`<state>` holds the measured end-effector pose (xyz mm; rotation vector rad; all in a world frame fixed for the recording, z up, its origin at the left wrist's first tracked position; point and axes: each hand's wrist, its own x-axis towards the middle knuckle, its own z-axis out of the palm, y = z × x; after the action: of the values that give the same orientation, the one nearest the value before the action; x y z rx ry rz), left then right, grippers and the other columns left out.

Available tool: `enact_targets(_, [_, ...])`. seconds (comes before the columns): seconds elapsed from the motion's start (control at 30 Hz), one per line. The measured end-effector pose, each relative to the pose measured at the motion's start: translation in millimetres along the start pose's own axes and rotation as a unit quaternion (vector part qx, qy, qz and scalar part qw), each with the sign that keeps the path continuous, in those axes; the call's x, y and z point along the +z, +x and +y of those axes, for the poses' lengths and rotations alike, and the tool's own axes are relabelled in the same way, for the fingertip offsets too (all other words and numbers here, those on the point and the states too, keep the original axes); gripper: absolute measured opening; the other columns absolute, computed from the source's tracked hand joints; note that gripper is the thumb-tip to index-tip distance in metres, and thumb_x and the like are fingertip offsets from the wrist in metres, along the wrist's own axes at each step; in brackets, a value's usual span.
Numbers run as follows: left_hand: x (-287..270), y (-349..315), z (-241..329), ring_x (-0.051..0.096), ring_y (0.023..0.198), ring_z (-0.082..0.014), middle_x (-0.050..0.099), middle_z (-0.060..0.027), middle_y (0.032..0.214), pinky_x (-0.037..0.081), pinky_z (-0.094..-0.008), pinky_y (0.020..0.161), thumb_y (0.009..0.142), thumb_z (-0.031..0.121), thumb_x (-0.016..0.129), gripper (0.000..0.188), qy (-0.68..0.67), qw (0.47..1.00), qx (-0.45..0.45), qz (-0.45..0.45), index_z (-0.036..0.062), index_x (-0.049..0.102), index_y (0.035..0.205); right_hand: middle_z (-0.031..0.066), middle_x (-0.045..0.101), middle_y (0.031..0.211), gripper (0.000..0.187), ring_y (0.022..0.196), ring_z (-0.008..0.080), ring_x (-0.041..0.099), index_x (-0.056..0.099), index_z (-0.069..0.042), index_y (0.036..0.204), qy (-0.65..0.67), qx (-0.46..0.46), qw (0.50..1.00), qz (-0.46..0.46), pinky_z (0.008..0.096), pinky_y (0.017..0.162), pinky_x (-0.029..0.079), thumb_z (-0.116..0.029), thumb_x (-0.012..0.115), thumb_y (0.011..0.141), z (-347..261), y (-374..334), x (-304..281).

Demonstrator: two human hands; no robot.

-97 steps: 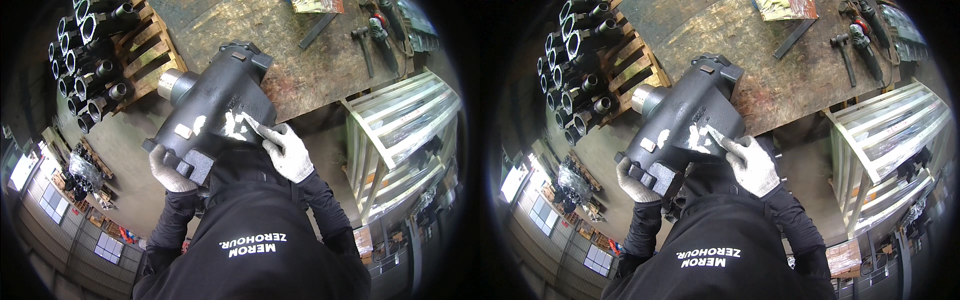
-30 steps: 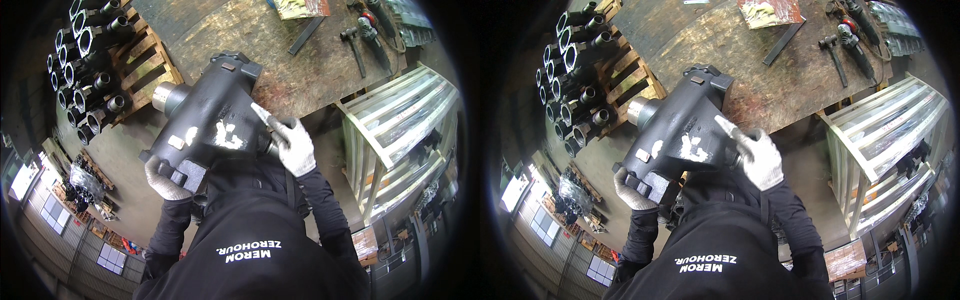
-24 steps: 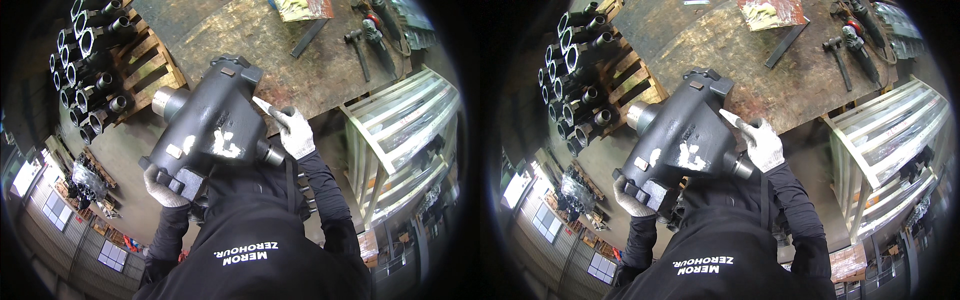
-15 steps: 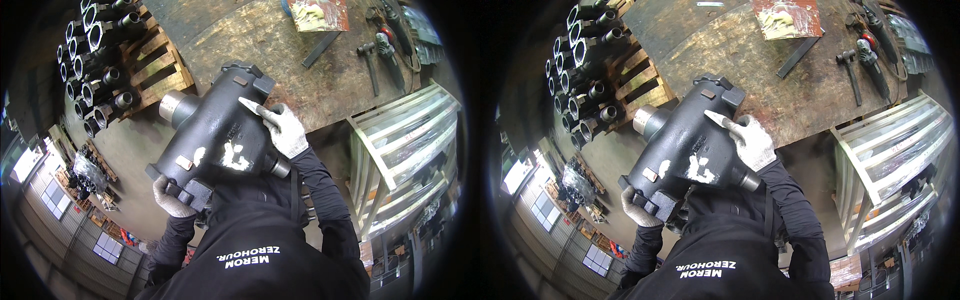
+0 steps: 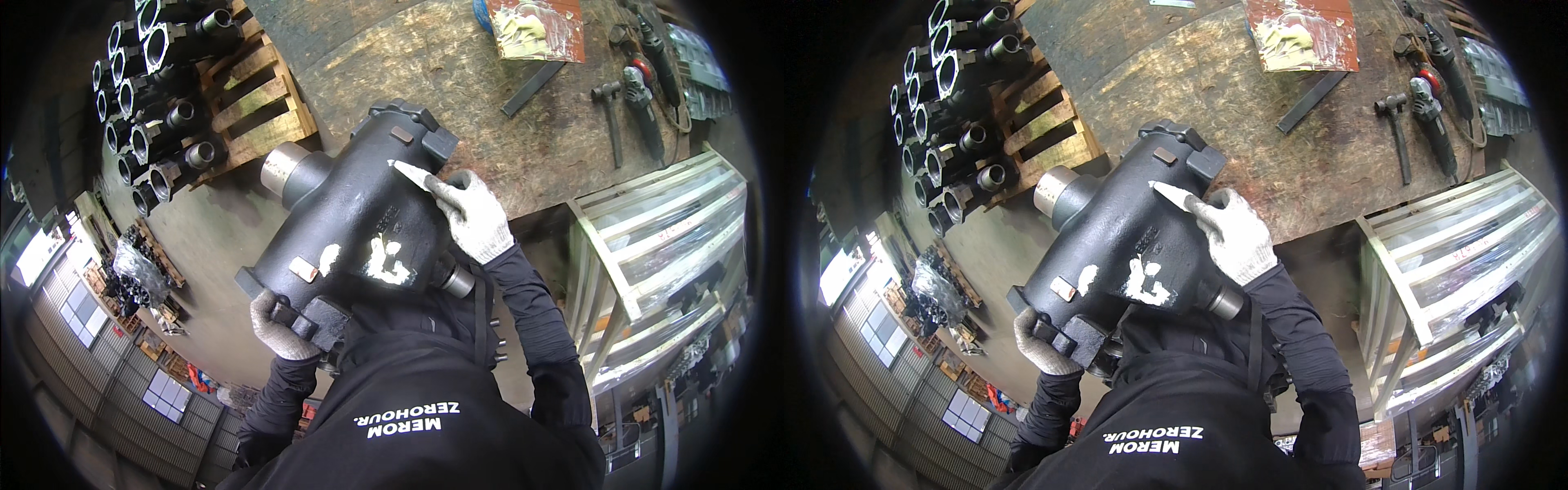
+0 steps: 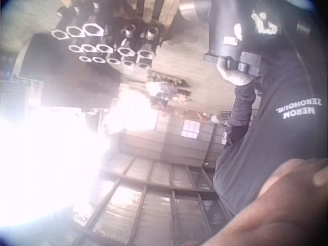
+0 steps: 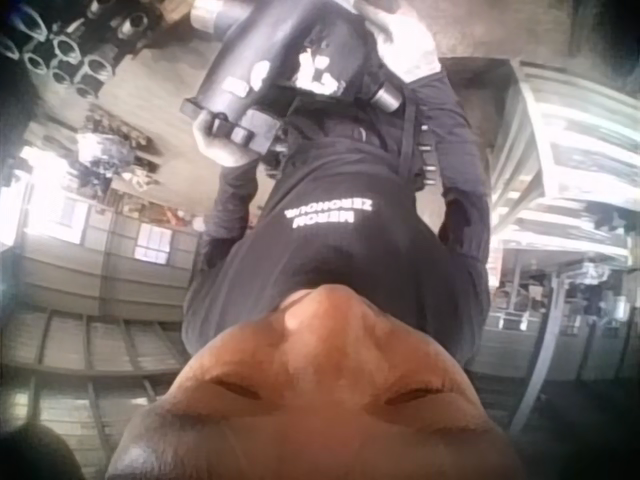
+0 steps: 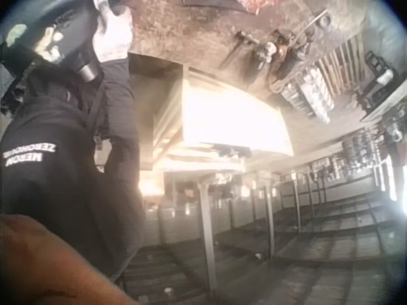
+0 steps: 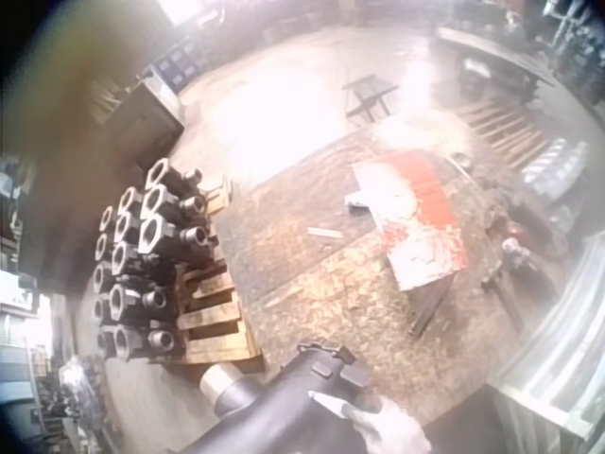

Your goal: The person scrapes a black metal exhaust manifold with a metal scraper, removing surface residue. They rotate the part to access different sides, then place it on a pallet with other similar parts. The person retrieves another manifold from a crate and repeats the scraping process.

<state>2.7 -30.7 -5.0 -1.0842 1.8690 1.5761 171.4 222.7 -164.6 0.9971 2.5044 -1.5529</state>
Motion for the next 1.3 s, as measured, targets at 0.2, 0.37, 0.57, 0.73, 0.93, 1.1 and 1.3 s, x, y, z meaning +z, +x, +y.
enact_targets(0.2, [14.1, -6.9, 1.2, 0.065, 0.103, -0.0244, 0.06, -0.0069, 0.108, 0.055, -0.0449, 0.096, 0.097, 0.032, 0.054, 0.03, 0.057, 0.993, 0.097, -0.019, 0.0034, 0.058, 0.105, 0.0137, 0.064, 0.111, 0.043, 0.104, 0.0341, 0.067, 0.069, -0.033, 0.134, 0.006, -0.045, 0.999, -0.019, 0.0432, 0.085, 0.058, -0.016, 0.069, 0.095, -5.0, 2.6, -0.8])
enact_targets(0.37, [25.3, -9.9, 2.1, 0.063, 0.12, -0.0383, 0.064, -0.0181, 0.134, 0.049, -0.0528, 0.11, 0.089, 0.036, 0.057, 0.065, -0.044, 0.987, -0.01, -0.151, -0.0021, 0.054, 0.141, 0.0149, 0.064, 0.109, 0.051, 0.095, 0.0333, 0.068, 0.067, -0.026, 0.139, -0.058, 0.026, 0.958, 0.278, 0.0432, 0.083, 0.058, -0.009, 0.069, 0.091, 34.0, 31.5, -50.9])
enact_targets(0.57, [31.4, -11.7, 9.4, 0.063, 0.12, -0.0391, 0.063, -0.0205, 0.129, 0.053, -0.0532, 0.105, 0.089, 0.026, 0.057, 0.05, -0.064, 0.992, 0.004, -0.107, -0.0075, 0.055, 0.127, 0.015, 0.063, 0.101, 0.042, 0.089, 0.033, 0.065, 0.07, -0.026, 0.137, -0.151, 0.082, 0.918, 0.358, 0.0414, 0.081, 0.054, -0.013, 0.069, 0.096, 81.9, 91.0, -103.0])
enact_targets(0.73, [38.2, -16.3, 10.1, 0.062, 0.122, -0.0397, 0.062, -0.0211, 0.132, 0.053, -0.0537, 0.106, 0.09, 0.026, 0.056, 0.056, -0.057, 0.995, 0.019, -0.085, -0.0062, 0.052, 0.135, 0.0143, 0.063, 0.107, 0.046, 0.097, 0.0341, 0.066, 0.069, -0.032, 0.136, -0.16, 0.077, 0.945, 0.274, 0.045, 0.085, 0.055, -0.015, 0.072, 0.093, 78.4, 91.8, -91.9])
enact_targets(0.93, [39.6, -14.1, 9.2, 0.062, 0.125, -0.0369, 0.063, -0.0191, 0.135, 0.048, -0.0528, 0.112, 0.091, 0.031, 0.056, 0.059, -0.059, 0.989, -0.003, -0.139, -0.0025, 0.054, 0.139, 0.0152, 0.064, 0.103, 0.036, 0.092, 0.0335, 0.067, 0.073, -0.024, 0.132, -0.134, 0.072, 0.936, 0.319, 0.0403, 0.083, 0.055, -0.018, 0.071, 0.097, 76.7, 85.9, -86.9])
enact_targets(1.1, [41.3, -15.9, 12.4, 0.063, 0.123, -0.0365, 0.063, -0.0171, 0.132, 0.05, -0.0537, 0.109, 0.087, 0.03, 0.057, 0.055, -0.059, 0.995, -0.001, -0.075, 0.0013, 0.055, 0.134, 0.0143, 0.067, 0.11, 0.036, 0.102, 0.0281, 0.069, 0.072, -0.016, 0.132, -0.019, 0.041, 0.984, 0.17, 0.0361, 0.089, 0.054, -0.01, 0.069, 0.097, 61.6, 69.0, -78.3])
enact_targets(1.3, [43.9, -21.0, 10.6, 0.067, 0.112, -0.0357, 0.067, -0.0179, 0.118, 0.054, -0.0503, 0.105, 0.089, 0.029, 0.056, 0.036, -0.057, 0.995, -0.018, -0.077, 0.0005, 0.058, 0.11, 0.0148, 0.067, 0.108, 0.036, 0.098, 0.0324, 0.07, 0.073, -0.017, 0.13, 0.106, -0.007, 0.994, 0.012, 0.0377, 0.087, 0.056, -0.011, 0.07, 0.095, 26.2, 25.0, -34.5])
